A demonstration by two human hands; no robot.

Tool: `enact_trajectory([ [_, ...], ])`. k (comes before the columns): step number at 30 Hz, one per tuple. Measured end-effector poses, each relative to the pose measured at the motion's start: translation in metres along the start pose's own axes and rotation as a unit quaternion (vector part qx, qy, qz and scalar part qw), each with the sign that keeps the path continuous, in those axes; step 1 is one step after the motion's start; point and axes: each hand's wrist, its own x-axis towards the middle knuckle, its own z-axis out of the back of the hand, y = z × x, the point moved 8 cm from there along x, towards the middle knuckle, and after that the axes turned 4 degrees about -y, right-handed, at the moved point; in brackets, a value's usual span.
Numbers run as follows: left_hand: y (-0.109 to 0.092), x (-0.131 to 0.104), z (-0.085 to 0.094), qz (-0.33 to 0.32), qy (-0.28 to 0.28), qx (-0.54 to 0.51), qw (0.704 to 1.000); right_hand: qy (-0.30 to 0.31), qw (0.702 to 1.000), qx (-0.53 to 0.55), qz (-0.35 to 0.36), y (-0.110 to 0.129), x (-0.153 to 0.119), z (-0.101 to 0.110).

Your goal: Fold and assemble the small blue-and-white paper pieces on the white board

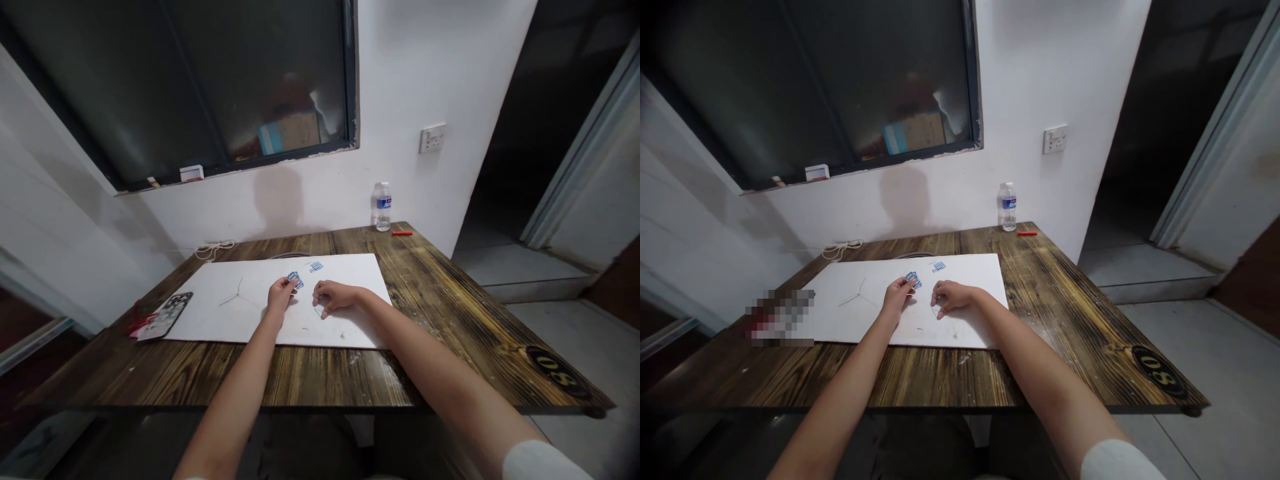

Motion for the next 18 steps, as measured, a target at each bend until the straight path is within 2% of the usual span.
enact_trajectory([
  [8, -0.002, -0.003, -0.002, 0.000, 0.005, -0.005, 1.000, -0.030, 0.999, 0.023, -0.022, 0.002, 0.002, 0.001],
  [13, -0.001, -0.003, -0.002, 0.009, 0.006, -0.003, 1.000, -0.088, 0.994, 0.038, -0.053, 0.000, 0.002, 0.003],
  [18, 0.000, -0.003, -0.003, 0.012, 0.007, -0.005, 1.000, -0.132, 0.980, 0.106, -0.106, -0.013, 0.001, 0.005],
])
